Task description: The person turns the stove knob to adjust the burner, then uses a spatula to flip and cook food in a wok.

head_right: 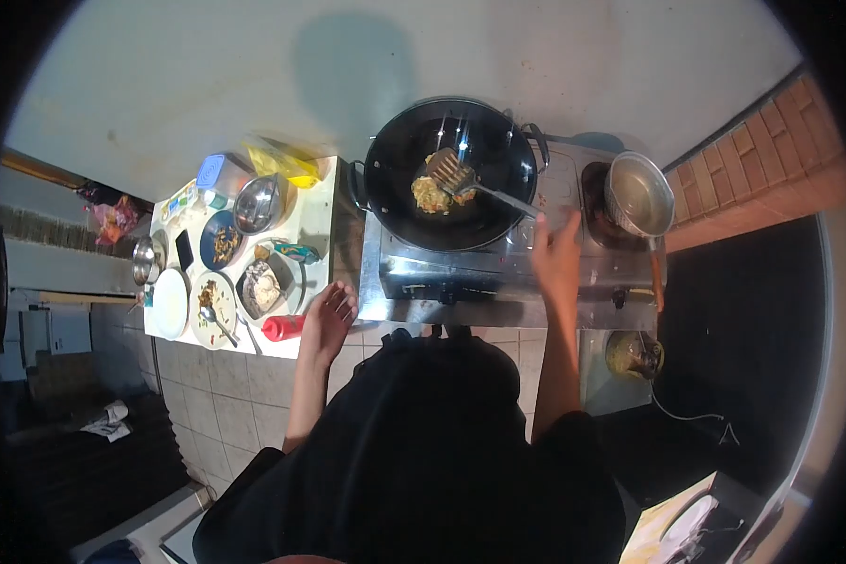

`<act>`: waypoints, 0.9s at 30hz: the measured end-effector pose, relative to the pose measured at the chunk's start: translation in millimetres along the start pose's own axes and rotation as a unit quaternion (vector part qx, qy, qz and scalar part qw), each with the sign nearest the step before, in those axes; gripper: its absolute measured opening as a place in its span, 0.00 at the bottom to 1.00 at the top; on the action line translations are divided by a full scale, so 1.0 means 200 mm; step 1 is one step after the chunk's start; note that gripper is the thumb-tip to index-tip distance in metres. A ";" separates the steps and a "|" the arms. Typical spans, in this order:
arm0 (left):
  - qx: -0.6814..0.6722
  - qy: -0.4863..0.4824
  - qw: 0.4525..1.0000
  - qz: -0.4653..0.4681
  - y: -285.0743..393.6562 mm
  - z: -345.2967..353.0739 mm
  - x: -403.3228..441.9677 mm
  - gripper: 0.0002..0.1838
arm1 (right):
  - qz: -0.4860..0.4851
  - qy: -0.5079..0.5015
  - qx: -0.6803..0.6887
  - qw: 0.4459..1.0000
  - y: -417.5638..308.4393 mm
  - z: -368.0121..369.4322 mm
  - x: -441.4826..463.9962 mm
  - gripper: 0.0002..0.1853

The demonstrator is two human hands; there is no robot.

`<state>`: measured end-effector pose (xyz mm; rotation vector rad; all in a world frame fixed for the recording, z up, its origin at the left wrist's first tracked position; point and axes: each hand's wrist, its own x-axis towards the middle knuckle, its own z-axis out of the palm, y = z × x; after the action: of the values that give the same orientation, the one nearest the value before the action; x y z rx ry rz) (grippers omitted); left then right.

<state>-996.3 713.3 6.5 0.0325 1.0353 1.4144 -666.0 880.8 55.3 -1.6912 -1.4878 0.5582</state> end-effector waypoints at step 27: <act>0.454 -0.156 0.870 -0.114 -0.41 -0.04 0.17 0.26 | -0.048 -0.100 0.073 0.991 0.22 0.12 -1.64 0.18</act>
<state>-944.0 717.6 -65.4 0.7775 1.2914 0.5765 -726.4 572.1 -50.2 -1.4773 -1.6195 0.7838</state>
